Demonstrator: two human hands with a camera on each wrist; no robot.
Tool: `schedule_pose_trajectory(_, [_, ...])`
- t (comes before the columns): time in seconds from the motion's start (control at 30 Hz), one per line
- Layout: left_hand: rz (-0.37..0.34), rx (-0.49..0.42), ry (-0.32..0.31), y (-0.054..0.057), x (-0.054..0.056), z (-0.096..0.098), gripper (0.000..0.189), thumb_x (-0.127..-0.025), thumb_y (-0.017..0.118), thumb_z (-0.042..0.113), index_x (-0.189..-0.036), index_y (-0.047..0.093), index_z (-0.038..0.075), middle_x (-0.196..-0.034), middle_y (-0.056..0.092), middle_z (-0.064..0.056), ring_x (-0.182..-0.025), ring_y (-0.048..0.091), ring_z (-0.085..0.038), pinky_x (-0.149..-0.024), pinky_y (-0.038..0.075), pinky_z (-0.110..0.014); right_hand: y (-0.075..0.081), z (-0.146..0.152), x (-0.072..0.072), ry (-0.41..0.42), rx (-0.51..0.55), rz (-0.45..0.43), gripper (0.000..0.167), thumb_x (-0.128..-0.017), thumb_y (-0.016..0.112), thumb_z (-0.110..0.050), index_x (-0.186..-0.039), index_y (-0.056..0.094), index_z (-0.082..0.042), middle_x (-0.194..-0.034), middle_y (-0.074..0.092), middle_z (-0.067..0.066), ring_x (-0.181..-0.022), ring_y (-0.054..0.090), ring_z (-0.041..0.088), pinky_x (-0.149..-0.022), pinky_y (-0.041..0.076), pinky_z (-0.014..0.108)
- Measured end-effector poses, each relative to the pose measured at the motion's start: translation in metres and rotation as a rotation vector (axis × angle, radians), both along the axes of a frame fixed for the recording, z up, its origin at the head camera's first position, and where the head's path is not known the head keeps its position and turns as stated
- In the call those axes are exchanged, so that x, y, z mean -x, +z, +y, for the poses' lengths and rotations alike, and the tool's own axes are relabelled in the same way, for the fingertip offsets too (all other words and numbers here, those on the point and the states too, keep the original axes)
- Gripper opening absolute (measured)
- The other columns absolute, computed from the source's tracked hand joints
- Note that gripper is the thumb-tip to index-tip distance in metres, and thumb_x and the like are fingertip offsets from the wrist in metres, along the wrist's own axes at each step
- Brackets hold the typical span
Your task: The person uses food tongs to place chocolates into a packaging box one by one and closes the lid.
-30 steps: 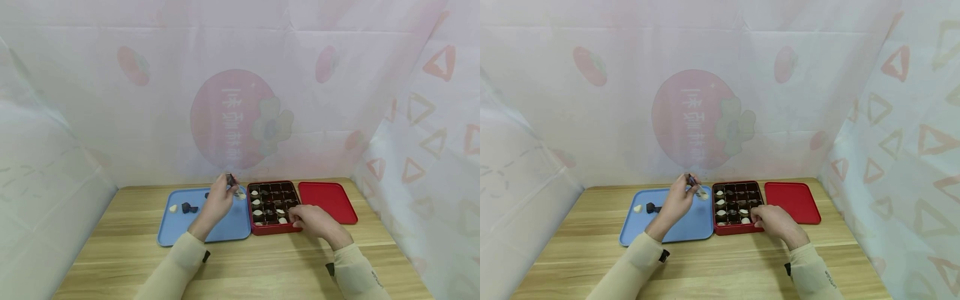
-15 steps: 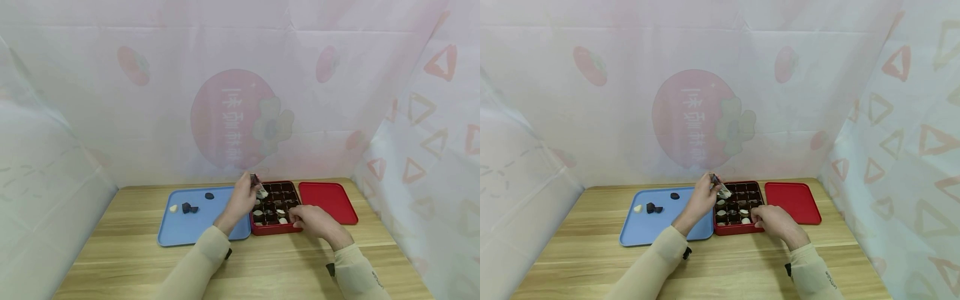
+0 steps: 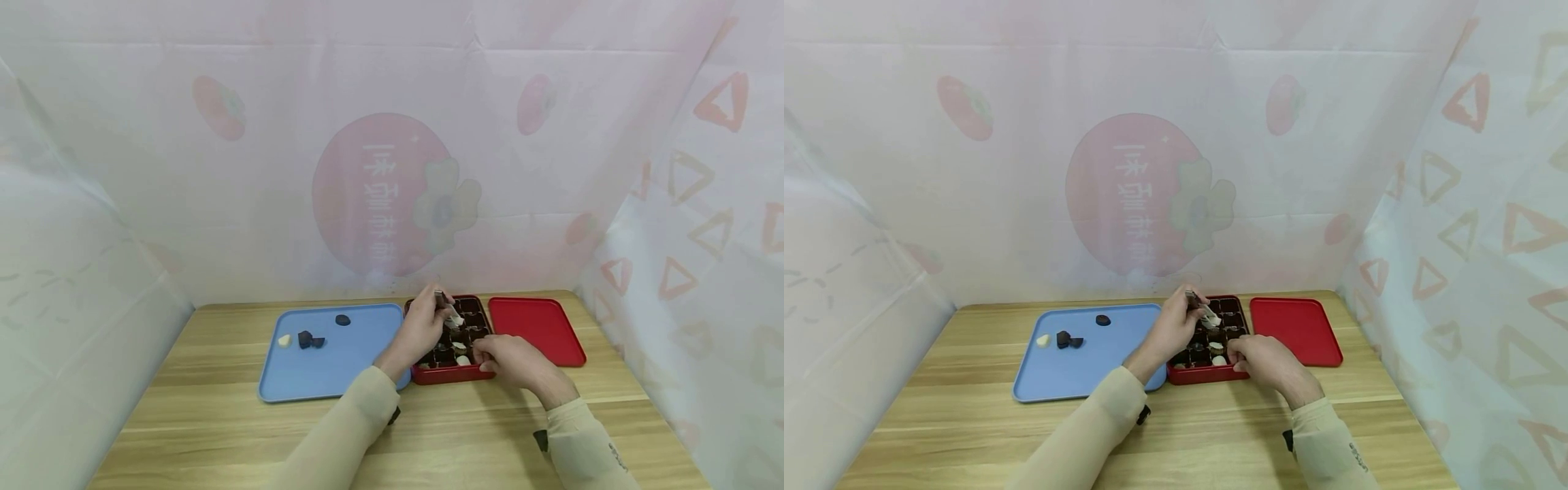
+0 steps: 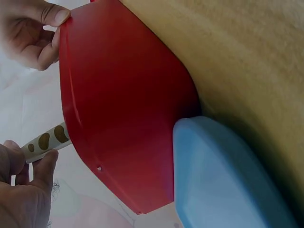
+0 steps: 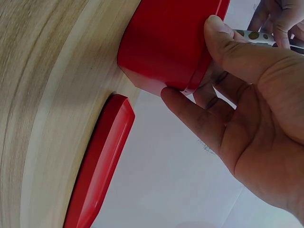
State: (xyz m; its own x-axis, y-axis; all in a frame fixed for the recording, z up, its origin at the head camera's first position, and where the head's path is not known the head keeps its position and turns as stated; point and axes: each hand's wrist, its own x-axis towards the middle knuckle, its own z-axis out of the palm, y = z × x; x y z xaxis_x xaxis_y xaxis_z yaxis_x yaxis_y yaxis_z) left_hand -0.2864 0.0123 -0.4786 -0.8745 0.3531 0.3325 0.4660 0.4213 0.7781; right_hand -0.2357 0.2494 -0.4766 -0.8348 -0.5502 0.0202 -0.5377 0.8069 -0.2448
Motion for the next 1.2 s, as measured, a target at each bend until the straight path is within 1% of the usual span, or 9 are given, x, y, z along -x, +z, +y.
schedule_pose_trajectory(0.1, [-0.006,0.007,-0.002,-0.002,0.001,0.0,0.012,-0.122,0.062,0.014,-0.133,0.06,0.011,-0.13,0.065,-0.008,-0.111,0.076,-0.022,-0.088,0.065,-0.027,-0.001,-0.001,0.0,0.005,0.002,0.002,0.036,-0.101,0.091,-0.006,-0.09,0.064,-0.026,-0.085,0.06,-0.015,-0.08,0.051,0.003,-0.072,0.047,0.026])
schedule_pose_trajectory(0.17, [0.018,0.016,0.008,-0.002,0.001,-0.003,0.013,-0.121,0.063,0.014,-0.133,0.06,0.011,-0.129,0.067,-0.009,-0.111,0.076,-0.022,-0.089,0.066,-0.027,-0.001,-0.001,0.0,0.007,0.004,0.001,0.035,-0.101,0.091,-0.007,-0.091,0.064,-0.026,-0.086,0.061,-0.015,-0.08,0.051,0.003,-0.072,0.047,0.025])
schedule_pose_trajectory(0.33, [0.069,-0.003,0.02,0.005,0.001,-0.018,0.017,-0.118,0.068,0.01,-0.133,0.061,0.006,-0.128,0.068,-0.015,-0.11,0.076,-0.025,-0.094,0.07,-0.03,-0.002,-0.002,0.0,0.0,0.004,-0.007,0.034,-0.102,0.091,-0.007,-0.091,0.064,-0.026,-0.086,0.061,-0.015,-0.08,0.052,0.003,-0.073,0.048,0.026])
schedule_pose_trajectory(0.5, [0.04,-0.051,0.032,0.012,-0.002,-0.039,0.019,-0.118,0.067,0.007,-0.136,0.06,0.005,-0.13,0.069,-0.015,-0.114,0.077,-0.026,-0.097,0.071,-0.032,-0.002,-0.002,0.0,-0.013,0.0,-0.008,0.034,-0.102,0.09,-0.007,-0.092,0.065,-0.027,-0.087,0.062,-0.015,-0.081,0.054,0.004,-0.074,0.05,0.026])
schedule_pose_trajectory(0.63, [0.02,-0.087,0.056,0.016,-0.004,-0.057,0.021,-0.117,0.067,0.004,-0.137,0.06,0.001,-0.133,0.067,-0.016,-0.122,0.076,-0.028,-0.106,0.072,-0.033,-0.001,-0.002,0.0,-0.027,-0.002,-0.023,0.033,-0.103,0.089,-0.008,-0.092,0.065,-0.027,-0.088,0.062,-0.015,-0.082,0.054,0.005,-0.075,0.05,0.026])
schedule_pose_trajectory(0.77, [0.008,-0.102,0.085,0.021,-0.008,-0.077,0.02,-0.118,0.066,0.003,-0.136,0.059,0.003,-0.133,0.065,-0.017,-0.124,0.075,-0.03,-0.114,0.07,-0.039,-0.001,-0.002,0.0,-0.024,0.002,-0.025,0.033,-0.103,0.089,-0.008,-0.092,0.065,-0.027,-0.088,0.062,-0.015,-0.081,0.053,0.005,-0.074,0.05,0.026])
schedule_pose_trajectory(1.0, [-0.011,-0.082,0.162,0.025,-0.015,-0.11,0.021,-0.119,0.066,0.006,-0.139,0.06,0.005,-0.134,0.064,-0.016,-0.127,0.076,-0.032,-0.116,0.069,-0.041,0.0,-0.003,-0.002,-0.018,0.002,-0.011,0.033,-0.102,0.091,-0.01,-0.092,0.064,-0.027,-0.087,0.061,-0.014,-0.081,0.051,0.004,-0.072,0.048,0.026])
schedule_pose_trajectory(1.1, [-0.004,-0.098,0.174,0.026,-0.016,-0.124,0.021,-0.119,0.065,0.006,-0.139,0.059,0.004,-0.136,0.061,-0.017,-0.13,0.074,-0.033,-0.117,0.069,-0.045,0.0,-0.002,-0.001,-0.015,0.015,-0.018,0.033,-0.102,0.091,-0.011,-0.092,0.065,-0.028,-0.088,0.062,-0.014,-0.081,0.052,0.005,-0.073,0.049,0.028])
schedule_pose_trajectory(1.2, [0.005,-0.108,0.183,0.027,-0.018,-0.138,0.022,-0.119,0.065,0.007,-0.14,0.058,0.002,-0.138,0.059,-0.018,-0.133,0.072,-0.035,-0.117,0.069,-0.05,-0.006,0.002,0.002,0.003,0.048,-0.02,0.035,-0.102,0.091,-0.009,-0.092,0.064,-0.029,-0.088,0.063,-0.014,-0.081,0.055,0.007,-0.073,0.051,0.03])
